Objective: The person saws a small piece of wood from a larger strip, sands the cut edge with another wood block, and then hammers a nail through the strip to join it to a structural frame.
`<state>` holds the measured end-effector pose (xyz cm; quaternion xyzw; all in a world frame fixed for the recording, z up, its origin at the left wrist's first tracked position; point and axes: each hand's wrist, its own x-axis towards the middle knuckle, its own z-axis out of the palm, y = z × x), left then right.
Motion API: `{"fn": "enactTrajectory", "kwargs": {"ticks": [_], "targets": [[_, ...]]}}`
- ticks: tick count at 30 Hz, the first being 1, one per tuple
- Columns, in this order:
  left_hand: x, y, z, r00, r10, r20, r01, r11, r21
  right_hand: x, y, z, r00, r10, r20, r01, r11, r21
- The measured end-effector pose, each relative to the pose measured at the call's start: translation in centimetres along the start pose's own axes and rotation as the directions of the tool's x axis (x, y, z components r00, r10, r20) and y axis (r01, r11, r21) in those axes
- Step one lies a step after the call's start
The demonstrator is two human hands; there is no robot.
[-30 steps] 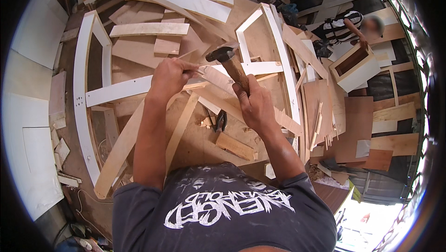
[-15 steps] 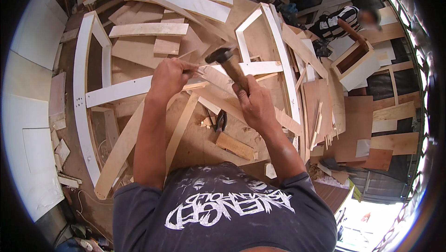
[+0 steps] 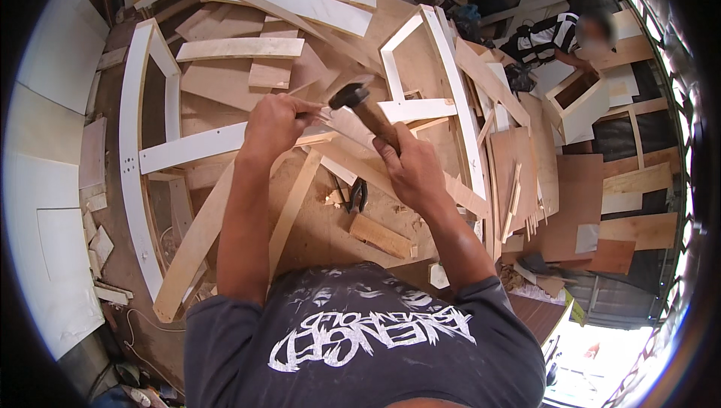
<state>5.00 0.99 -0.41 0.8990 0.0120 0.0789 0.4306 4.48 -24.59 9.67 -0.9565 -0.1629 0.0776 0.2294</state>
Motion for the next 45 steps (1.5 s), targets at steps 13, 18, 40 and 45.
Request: {"fn": "enactTrajectory", "kwargs": {"ticks": [13, 18, 40, 45], "targets": [[-0.2, 0.16, -0.01, 0.999, 0.038, -0.025, -0.038, 0.999, -0.011, -0.1, 0.13, 0.02, 0.999, 0.001, 0.032, -0.001, 1.0, -0.014], [-0.19, 0.19, -0.03, 0.997, -0.068, 0.029, 0.068, 0.998, -0.013, -0.1, 0.08, 0.17, 1.0, 0.012, -0.003, -0.012, 1.0, 0.015], [-0.03, 0.08, -0.1, 1.0, 0.022, 0.019, -0.021, 1.0, -0.009, -0.02, 0.56, 0.56, 0.999, 0.036, 0.029, -0.034, 0.997, -0.071], [-0.22, 0.19, -0.22, 0.995, 0.09, -0.036, -0.09, 0.996, -0.02, -0.15, 0.59, 0.7, 0.999, 0.033, 0.0, -0.033, 0.999, 0.03]]}}
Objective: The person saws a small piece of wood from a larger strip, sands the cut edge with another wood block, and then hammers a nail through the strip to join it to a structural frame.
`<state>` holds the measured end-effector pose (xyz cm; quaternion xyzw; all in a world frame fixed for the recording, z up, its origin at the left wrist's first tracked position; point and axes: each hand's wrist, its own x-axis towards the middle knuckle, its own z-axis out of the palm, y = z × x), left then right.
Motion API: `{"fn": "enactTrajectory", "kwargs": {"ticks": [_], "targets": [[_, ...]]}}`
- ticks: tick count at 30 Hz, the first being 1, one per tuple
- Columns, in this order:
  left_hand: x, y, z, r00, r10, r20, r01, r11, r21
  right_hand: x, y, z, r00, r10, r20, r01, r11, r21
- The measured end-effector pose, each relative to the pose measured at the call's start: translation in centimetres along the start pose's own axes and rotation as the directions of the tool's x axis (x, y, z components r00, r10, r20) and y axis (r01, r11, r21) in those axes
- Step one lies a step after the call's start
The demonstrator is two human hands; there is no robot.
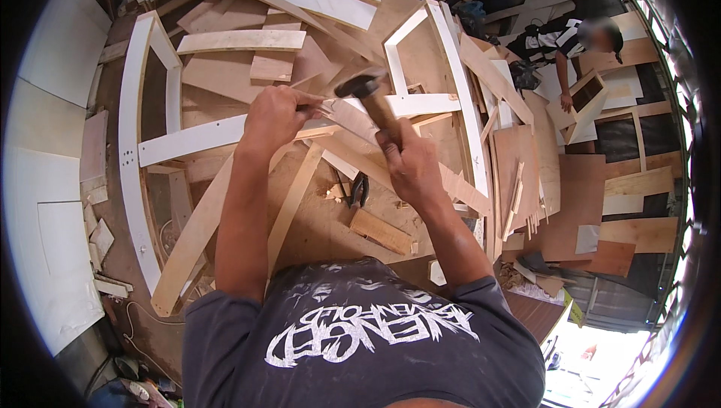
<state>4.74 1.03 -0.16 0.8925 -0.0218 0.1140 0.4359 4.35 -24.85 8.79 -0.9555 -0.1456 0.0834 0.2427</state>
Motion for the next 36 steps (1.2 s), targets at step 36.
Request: {"fn": "enactTrajectory", "kwargs": {"ticks": [36], "targets": [[0.13, 0.01, 0.05, 0.998, -0.043, 0.034, 0.043, 0.999, 0.006, 0.24, -0.15, -0.09, 0.999, -0.04, 0.003, 0.04, 0.998, -0.053]]}}
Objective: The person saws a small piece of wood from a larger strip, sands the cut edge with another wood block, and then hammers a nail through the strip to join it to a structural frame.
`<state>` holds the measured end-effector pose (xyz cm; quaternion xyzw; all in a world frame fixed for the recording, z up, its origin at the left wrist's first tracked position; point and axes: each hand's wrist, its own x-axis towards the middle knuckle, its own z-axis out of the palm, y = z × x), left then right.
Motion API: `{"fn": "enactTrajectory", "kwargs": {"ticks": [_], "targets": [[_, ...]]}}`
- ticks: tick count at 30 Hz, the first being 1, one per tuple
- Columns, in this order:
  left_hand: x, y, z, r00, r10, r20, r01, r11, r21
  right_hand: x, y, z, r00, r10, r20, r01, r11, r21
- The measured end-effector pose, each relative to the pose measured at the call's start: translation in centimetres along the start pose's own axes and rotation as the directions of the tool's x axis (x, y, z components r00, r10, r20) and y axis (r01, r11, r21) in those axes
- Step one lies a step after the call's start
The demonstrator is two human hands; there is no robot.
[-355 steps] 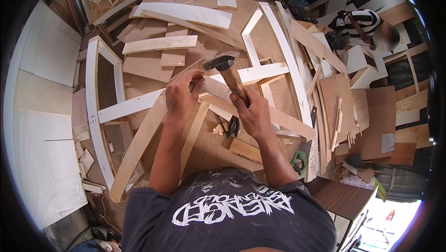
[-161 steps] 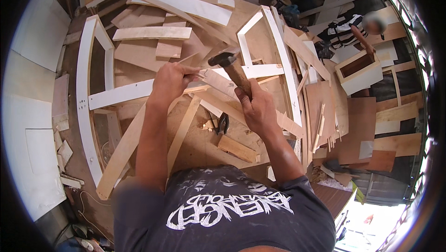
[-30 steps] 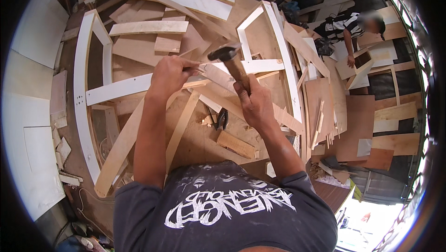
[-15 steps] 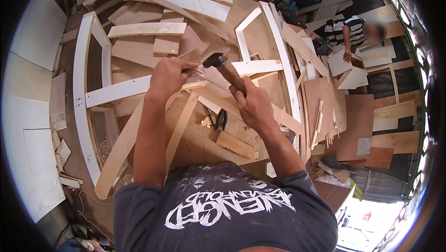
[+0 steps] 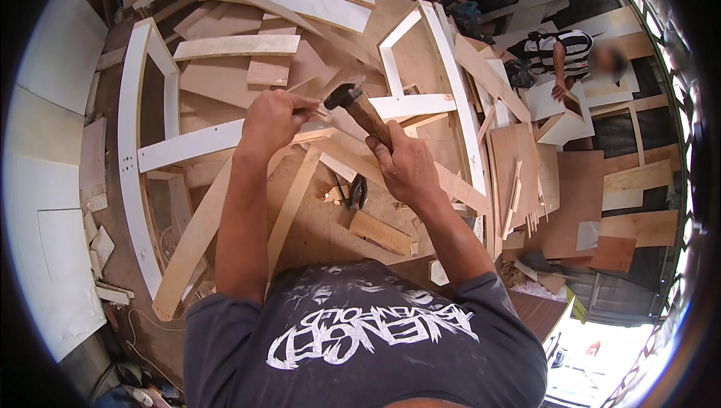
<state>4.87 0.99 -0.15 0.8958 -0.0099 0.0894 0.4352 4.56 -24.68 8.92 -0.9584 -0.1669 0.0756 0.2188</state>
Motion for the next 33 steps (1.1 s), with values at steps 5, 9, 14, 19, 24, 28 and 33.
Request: {"fn": "enactTrajectory", "kwargs": {"ticks": [5, 9, 14, 19, 24, 28, 33], "targets": [[-0.11, -0.03, -0.01, 1.0, -0.017, 0.001, 0.017, 1.0, -0.004, -0.17, -0.27, 0.07, 0.999, 0.031, -0.015, -0.029, 0.997, 0.074], [0.09, -0.25, 0.16, 1.0, -0.01, -0.006, 0.011, 0.998, 0.058, -0.27, -0.4, -0.27, 1.0, 0.016, 0.005, -0.015, 0.998, -0.069], [-0.11, -0.46, 0.31, 1.0, -0.013, -0.02, 0.013, 1.0, 0.005, -0.24, -0.15, -0.16, 0.997, -0.025, -0.069, 0.03, 0.997, 0.066], [0.02, -0.37, 0.22, 1.0, -0.023, -0.018, 0.024, 0.999, 0.034, -0.25, 0.14, 0.1, 1.0, -0.004, 0.001, 0.004, 1.0, -0.015], [-0.21, -0.27, 0.23, 1.0, -0.006, -0.013, 0.007, 0.999, 0.033, -0.48, -0.12, -0.24, 0.999, -0.039, -0.029, 0.04, 0.999, 0.019], [-0.11, -0.32, 0.23, 0.999, -0.043, -0.009, 0.043, 0.999, 0.016, -0.33, -0.52, -0.47, 0.999, 0.035, 0.006, -0.035, 0.999, -0.031], [-0.1, -0.25, 0.26, 1.0, -0.015, -0.003, 0.015, 1.0, 0.022, -0.23, -0.59, -0.39, 0.999, 0.016, 0.031, -0.013, 0.997, -0.08]]}}
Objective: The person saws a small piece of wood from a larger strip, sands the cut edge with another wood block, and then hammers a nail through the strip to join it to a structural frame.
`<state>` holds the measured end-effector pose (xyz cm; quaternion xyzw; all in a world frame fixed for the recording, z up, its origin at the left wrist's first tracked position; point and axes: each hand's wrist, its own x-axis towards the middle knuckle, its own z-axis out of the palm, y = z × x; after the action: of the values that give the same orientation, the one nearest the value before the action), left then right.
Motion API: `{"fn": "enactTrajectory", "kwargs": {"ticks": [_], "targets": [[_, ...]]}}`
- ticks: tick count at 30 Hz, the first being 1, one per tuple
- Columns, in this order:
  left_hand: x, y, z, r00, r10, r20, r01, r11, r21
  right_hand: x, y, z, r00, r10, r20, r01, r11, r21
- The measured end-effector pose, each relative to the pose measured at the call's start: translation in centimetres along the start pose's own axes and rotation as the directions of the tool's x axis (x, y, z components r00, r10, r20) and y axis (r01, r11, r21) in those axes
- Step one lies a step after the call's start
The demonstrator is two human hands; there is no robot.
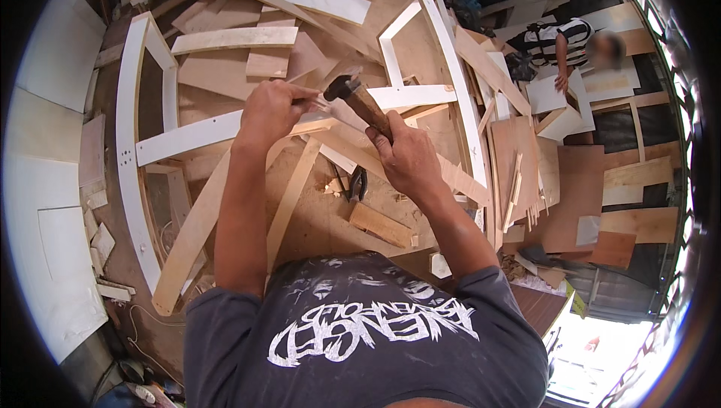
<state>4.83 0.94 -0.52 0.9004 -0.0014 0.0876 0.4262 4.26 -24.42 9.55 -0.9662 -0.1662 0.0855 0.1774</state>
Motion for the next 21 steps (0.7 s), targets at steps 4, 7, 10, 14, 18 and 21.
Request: {"fn": "enactTrajectory", "kwargs": {"ticks": [4, 7, 10, 14, 18, 21], "targets": [[0.0, 0.0, 0.0, 0.999, -0.036, 0.007, 0.036, 0.999, -0.001, -0.1, 0.1, 0.2, 0.999, 0.005, -0.037, -0.003, 0.999, 0.054], [0.0, -0.1, 0.0, 1.0, 0.003, -0.009, -0.003, 1.0, -0.004, -0.2, 0.0, 0.3, 0.999, -0.005, -0.034, 0.007, 0.999, 0.043], [0.1, -0.1, 0.0, 1.0, -0.023, 0.007, 0.023, 1.0, -0.004, -0.3, 0.0, 0.4, 0.999, -0.023, -0.035, 0.025, 0.999, 0.04], [-0.1, 0.0, -0.1, 1.0, 0.009, -0.009, -0.009, 1.0, -0.025, -0.4, 0.4, 0.8, 0.999, 0.009, -0.045, -0.003, 0.991, 0.131], [0.0, 0.2, -0.1, 1.0, 0.022, 0.006, -0.022, 0.998, 0.058, -0.9, 1.4, 1.8, 0.997, -0.035, -0.068, 0.038, 0.998, 0.041], [-0.3, 0.3, -0.1, 1.0, -0.019, 0.019, 0.018, 0.997, 0.077, -2.9, 2.6, 3.1, 0.992, -0.042, -0.115, 0.061, 0.983, 0.17]]}}
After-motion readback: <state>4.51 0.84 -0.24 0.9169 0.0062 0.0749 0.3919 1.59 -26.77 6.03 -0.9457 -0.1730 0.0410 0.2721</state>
